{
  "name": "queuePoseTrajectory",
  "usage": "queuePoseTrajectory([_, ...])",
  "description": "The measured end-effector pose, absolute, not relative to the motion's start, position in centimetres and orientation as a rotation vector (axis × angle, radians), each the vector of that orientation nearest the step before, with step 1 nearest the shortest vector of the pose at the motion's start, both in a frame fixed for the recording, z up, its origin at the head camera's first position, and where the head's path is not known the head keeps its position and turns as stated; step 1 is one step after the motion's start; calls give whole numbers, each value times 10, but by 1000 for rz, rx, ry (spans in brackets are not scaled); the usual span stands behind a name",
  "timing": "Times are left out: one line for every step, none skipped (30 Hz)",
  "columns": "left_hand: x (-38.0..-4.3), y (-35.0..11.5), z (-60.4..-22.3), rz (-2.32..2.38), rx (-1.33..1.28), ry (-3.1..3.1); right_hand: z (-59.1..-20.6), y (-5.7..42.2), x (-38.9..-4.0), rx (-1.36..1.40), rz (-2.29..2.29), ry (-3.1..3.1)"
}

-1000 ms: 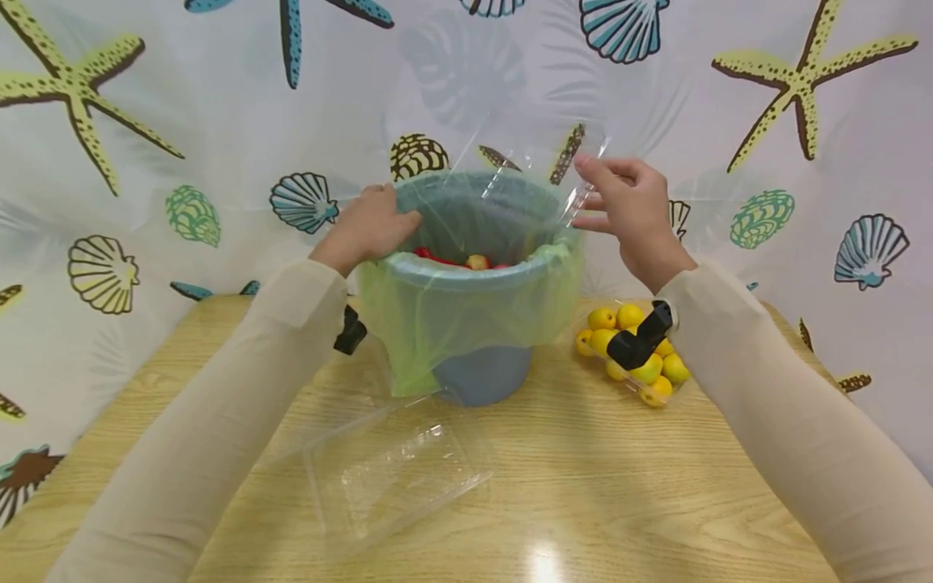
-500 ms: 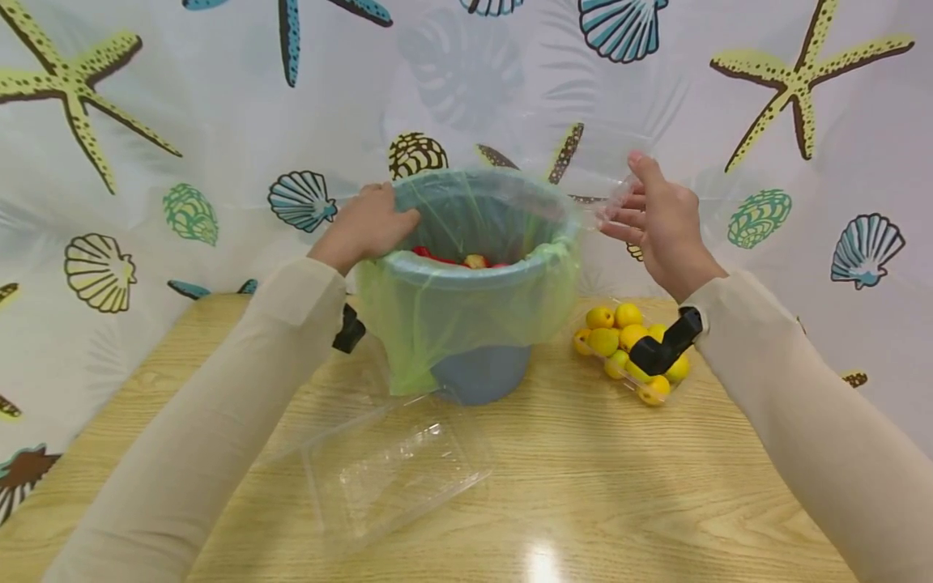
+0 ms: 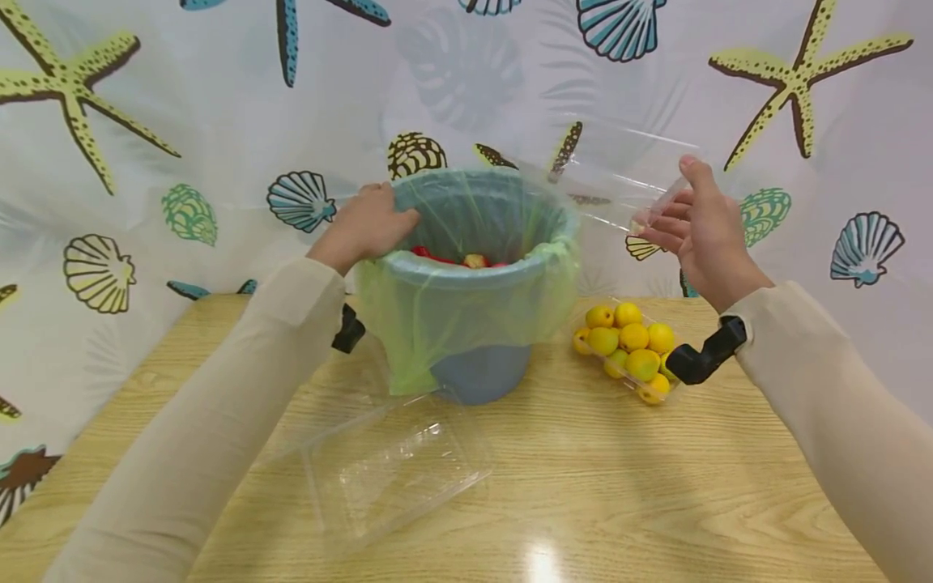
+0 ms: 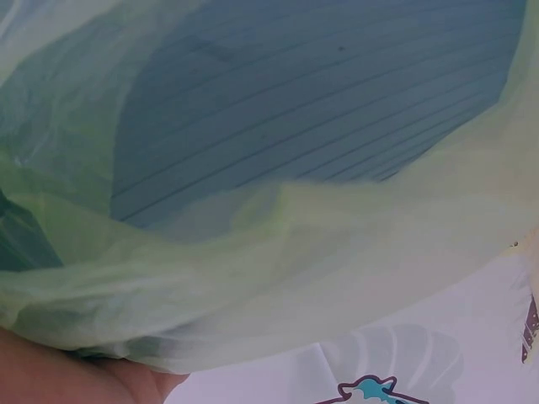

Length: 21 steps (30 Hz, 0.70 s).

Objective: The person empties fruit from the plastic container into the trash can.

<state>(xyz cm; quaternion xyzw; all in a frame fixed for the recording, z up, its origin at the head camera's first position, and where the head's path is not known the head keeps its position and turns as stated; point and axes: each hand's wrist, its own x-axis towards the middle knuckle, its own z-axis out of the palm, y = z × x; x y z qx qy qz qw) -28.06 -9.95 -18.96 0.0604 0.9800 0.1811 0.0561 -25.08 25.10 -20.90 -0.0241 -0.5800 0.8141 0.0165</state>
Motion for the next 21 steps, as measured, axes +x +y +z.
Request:
queuePoseTrajectory([-280,-100,-189,547,184,2973,-209,253,-251,-81,2537,-1802])
queuePoseTrajectory([-280,-100,-189,553,184,2973,-210,256,-250,-92,2547,-1797])
queuePoseTrajectory([-280,-100,-189,553,184,2974,-211,258,-250,-103,2553,-1792])
queuePoseTrajectory([-280,-100,-189,554,183,2974,-211,260,-249,-112,2559,-1785])
queuePoseTrajectory([-280,-100,-189,554,181,2973,-213,263,-249,-120,2560,-1781])
queuePoseTrajectory([-280,-100,-189,557,180,2973,-214,266,-248,-124,2560,-1775])
queuePoseTrajectory([-280,-100,-189,556,181,2973,-215,269,-248,-128,2564,-1765])
queuePoseTrajectory([-280,-100,-190,558,180,2973,-216,272,-248,-139,2575,-1749])
queuePoseTrajectory([-280,-99,-189,557,181,2971,-217,274,-247,-145,2583,-1740])
queuePoseTrajectory([-280,-99,-190,559,181,2969,-217,277,-247,-146,2594,-1734])
queuePoseTrajectory([-280,-99,-190,560,182,2968,-218,279,-246,-146,2607,-1729])
queuePoseTrajectory([-280,-99,-190,560,184,2968,-219,282,-246,-147,2622,-1726])
queuePoseTrajectory([-280,-99,-190,559,184,2967,-219,284,-246,-155,2639,-1718])
queuePoseTrajectory([-280,-100,-190,561,185,2966,-220,286,-245,-162,2652,-1711])
queuePoseTrajectory([-280,-100,-190,561,186,2965,-220,289,-244,-166,2655,-1711])
queuePoseTrajectory([-280,-100,-190,562,187,2966,-221,291,-243,-165,2655,-1713])
queuePoseTrajectory([-280,-100,-190,562,187,2966,-222,293,-243,-172,2640,-1717])
queuePoseTrajectory([-280,-100,-190,563,187,2967,-223,295,-242,-180,2625,-1719])
queuePoseTrajectory([-280,-100,-190,564,187,2967,-224,297,-241,-187,2608,-1725])
queuePoseTrajectory([-280,-100,-190,565,188,2968,-226,300,-239,-187,2591,-1734])
queuePoseTrajectory([-280,-100,-190,562,189,2967,-228,302,-238,-190,2570,-1744])
